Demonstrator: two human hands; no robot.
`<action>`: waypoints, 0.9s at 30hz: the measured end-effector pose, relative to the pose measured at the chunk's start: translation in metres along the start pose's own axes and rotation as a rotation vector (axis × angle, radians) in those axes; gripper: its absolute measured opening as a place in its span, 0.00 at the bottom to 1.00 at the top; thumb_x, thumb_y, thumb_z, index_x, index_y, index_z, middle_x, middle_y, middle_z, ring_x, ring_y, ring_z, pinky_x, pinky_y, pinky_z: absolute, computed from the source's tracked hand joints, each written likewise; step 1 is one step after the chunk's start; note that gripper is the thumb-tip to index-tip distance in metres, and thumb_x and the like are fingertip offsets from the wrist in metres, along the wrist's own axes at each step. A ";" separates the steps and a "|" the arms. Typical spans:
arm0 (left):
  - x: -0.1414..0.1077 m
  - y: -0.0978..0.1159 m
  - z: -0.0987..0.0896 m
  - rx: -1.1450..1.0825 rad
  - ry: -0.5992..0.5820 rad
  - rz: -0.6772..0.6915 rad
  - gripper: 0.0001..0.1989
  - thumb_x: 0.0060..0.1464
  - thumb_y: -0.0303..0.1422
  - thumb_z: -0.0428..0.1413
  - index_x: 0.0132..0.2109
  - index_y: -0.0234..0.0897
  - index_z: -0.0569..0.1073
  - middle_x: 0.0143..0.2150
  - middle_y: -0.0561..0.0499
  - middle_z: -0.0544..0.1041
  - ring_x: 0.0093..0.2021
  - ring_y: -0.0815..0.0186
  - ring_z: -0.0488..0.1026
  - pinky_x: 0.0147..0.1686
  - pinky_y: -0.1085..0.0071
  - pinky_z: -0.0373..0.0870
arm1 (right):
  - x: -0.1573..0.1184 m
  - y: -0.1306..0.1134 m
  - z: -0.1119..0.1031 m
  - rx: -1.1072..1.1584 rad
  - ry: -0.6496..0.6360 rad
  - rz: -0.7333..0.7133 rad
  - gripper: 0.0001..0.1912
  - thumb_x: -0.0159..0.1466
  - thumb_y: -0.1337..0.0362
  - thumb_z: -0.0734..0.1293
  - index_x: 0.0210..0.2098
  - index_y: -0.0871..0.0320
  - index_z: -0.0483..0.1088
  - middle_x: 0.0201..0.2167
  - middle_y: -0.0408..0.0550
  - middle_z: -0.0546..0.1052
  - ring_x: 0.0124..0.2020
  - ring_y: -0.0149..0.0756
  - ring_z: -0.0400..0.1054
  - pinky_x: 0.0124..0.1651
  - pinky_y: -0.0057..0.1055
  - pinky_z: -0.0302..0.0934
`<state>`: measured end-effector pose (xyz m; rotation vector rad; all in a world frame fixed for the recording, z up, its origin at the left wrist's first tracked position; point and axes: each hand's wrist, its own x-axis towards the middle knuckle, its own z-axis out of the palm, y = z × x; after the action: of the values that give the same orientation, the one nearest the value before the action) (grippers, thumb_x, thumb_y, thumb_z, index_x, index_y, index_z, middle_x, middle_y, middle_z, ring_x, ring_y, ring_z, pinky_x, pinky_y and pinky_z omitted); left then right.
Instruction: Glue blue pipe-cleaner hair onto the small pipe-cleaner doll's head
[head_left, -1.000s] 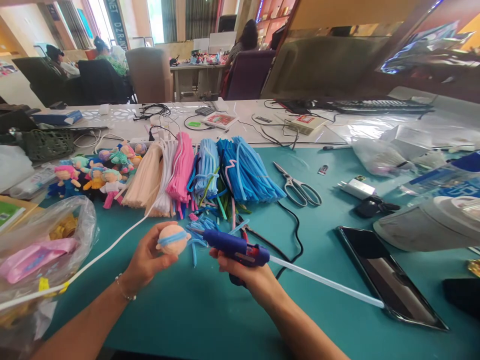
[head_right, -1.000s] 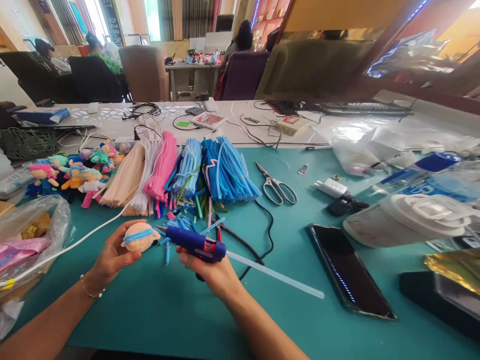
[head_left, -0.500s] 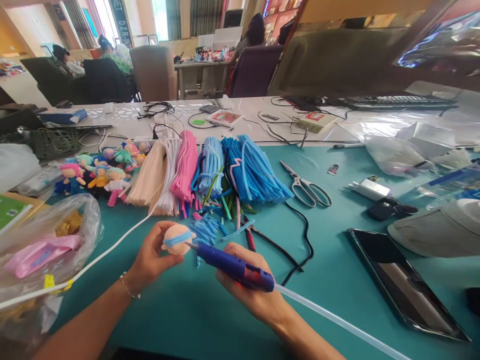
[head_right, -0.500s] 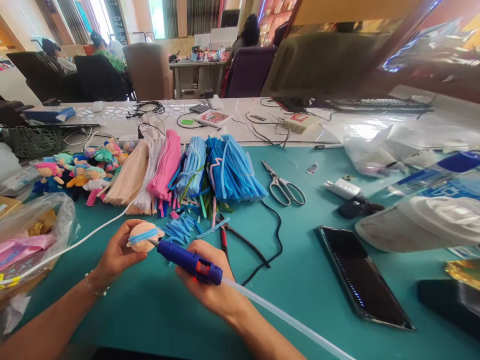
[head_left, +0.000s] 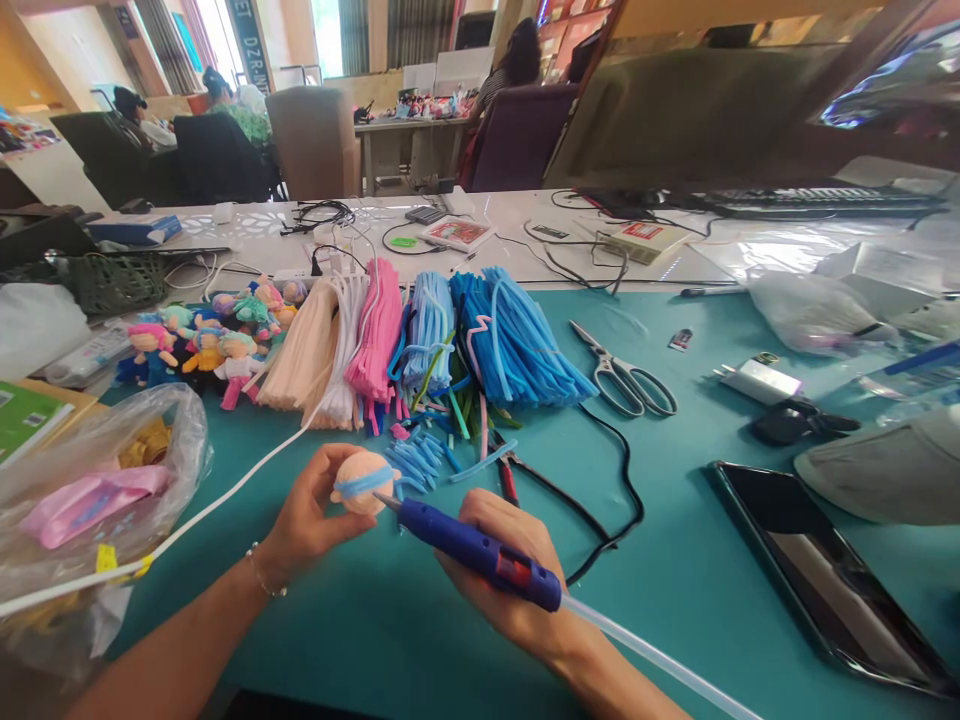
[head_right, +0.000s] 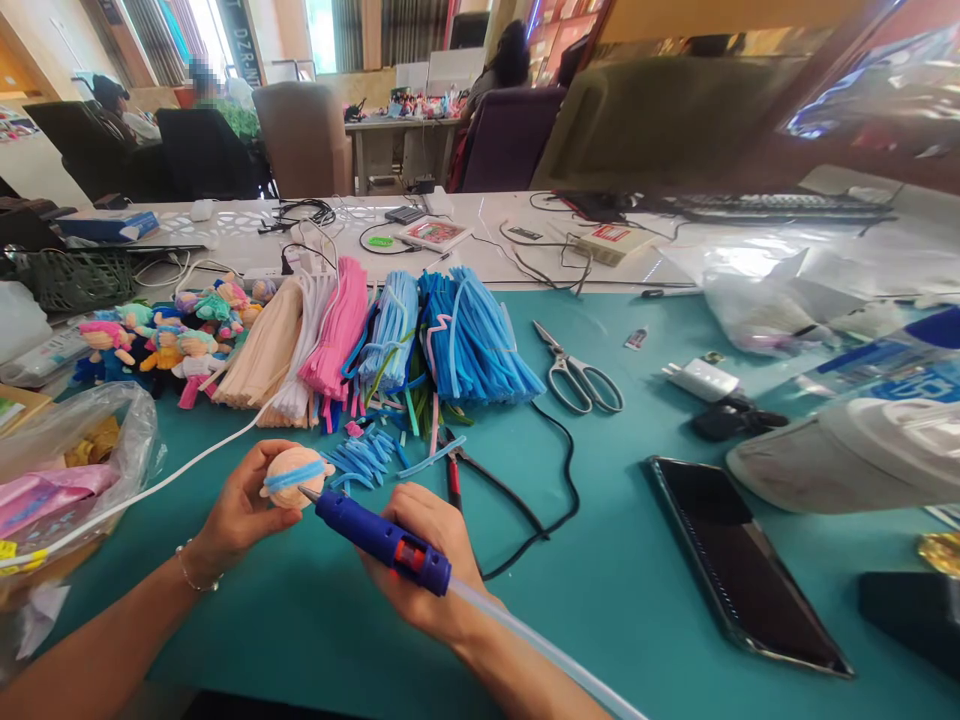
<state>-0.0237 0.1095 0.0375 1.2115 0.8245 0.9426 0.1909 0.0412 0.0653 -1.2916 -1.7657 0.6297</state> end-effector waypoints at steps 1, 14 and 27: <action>0.000 0.000 0.000 0.006 -0.006 0.000 0.25 0.37 0.31 0.70 0.45 0.36 0.72 0.41 0.46 0.80 0.42 0.56 0.76 0.41 0.66 0.70 | 0.000 0.001 0.000 -0.010 -0.005 -0.006 0.12 0.59 0.62 0.64 0.21 0.53 0.59 0.17 0.41 0.64 0.20 0.33 0.57 0.25 0.31 0.51; -0.003 0.003 0.005 -0.013 0.038 0.010 0.24 0.38 0.31 0.69 0.45 0.37 0.72 0.41 0.46 0.79 0.41 0.57 0.76 0.41 0.66 0.70 | -0.002 0.006 0.001 -0.034 0.007 -0.032 0.13 0.56 0.65 0.64 0.20 0.53 0.55 0.17 0.39 0.61 0.19 0.32 0.54 0.24 0.30 0.48; -0.005 0.004 0.007 0.003 0.045 0.040 0.24 0.39 0.32 0.69 0.46 0.37 0.71 0.42 0.46 0.79 0.42 0.58 0.76 0.42 0.67 0.70 | -0.002 0.011 0.002 -0.025 0.009 -0.098 0.13 0.56 0.68 0.64 0.20 0.54 0.53 0.17 0.38 0.59 0.20 0.30 0.54 0.24 0.28 0.47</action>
<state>-0.0197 0.1029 0.0424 1.2167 0.8396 1.0043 0.1950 0.0429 0.0546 -1.2151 -1.8228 0.5471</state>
